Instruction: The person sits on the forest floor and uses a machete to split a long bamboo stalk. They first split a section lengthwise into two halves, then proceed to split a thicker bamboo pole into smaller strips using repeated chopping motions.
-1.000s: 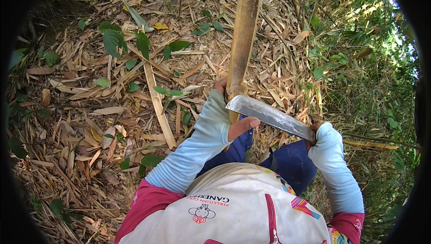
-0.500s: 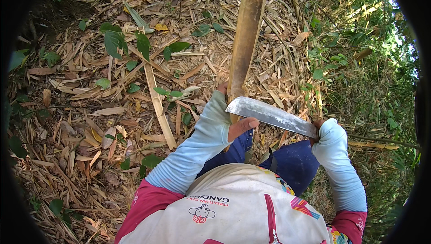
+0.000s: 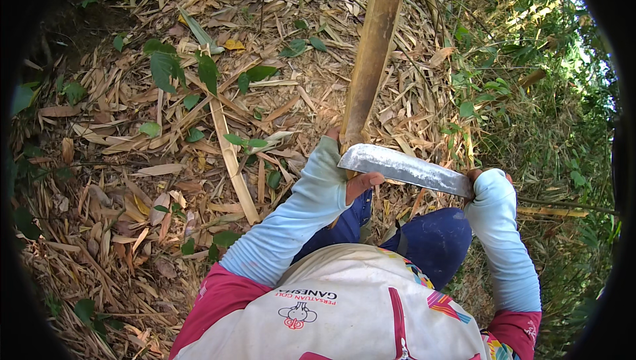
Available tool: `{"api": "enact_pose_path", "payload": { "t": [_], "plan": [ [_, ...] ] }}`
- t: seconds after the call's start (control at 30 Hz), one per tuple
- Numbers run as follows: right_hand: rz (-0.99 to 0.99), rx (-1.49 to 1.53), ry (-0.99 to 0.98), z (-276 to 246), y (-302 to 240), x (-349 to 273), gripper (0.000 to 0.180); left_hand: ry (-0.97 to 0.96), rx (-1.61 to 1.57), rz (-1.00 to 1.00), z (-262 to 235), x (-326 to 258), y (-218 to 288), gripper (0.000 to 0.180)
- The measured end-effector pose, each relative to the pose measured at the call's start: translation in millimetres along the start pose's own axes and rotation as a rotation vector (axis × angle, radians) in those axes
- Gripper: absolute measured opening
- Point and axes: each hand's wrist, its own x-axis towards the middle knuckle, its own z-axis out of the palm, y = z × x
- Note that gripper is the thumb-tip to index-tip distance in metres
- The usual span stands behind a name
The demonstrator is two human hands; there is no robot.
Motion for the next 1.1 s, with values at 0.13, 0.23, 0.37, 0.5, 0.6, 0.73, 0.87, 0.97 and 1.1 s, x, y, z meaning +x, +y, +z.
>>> {"api": "enact_pose_path", "payload": {
  "t": [0.13, 0.23, 0.37, 0.5, 0.6, 0.73, 0.87, 0.97, 1.1],
  "plan": [
    [-0.016, -0.083, 0.087, 1, 9, 3, 0.023, 0.002, 0.066, -0.016, 1, 3, -5, 0.073],
    [0.046, -0.144, 0.041, -20, 8, 14, 0.028, 0.138, -0.027, -0.170, 3, 6, -8, 0.072],
    [0.050, 0.138, 0.362, 5, 44, 12, 0.024, 0.161, 0.015, 0.014, -6, 8, -17, 0.065],
    [0.061, 0.293, 0.322, 23, 40, -2, 0.025, 0.130, 0.203, 0.004, -13, 5, -18, 0.085],
    [0.081, 0.254, 0.108, 21, 23, -9, 0.029, 0.086, 0.163, -0.043, -13, 2, -14, 0.105],
    [-0.042, -0.076, 0.038, 10, 10, -8, 0.019, 0.088, 0.106, -0.002, -10, 2, -8, 0.107],
    [-0.080, -0.097, 0.093, -3, 9, -12, 0.014, 0.066, 0.007, -0.068, -2, 0, 1, 0.105],
    [-0.067, -0.108, 0.045, -19, 7, -11, 0.014, 0.061, 0.018, -0.090, -1, -3, 0, 0.102],
    [-0.062, -0.082, 0.011, -27, 13, -10, 0.021, 0.019, 0.104, -0.102, 1, -2, 4, 0.101]
  ]
}}
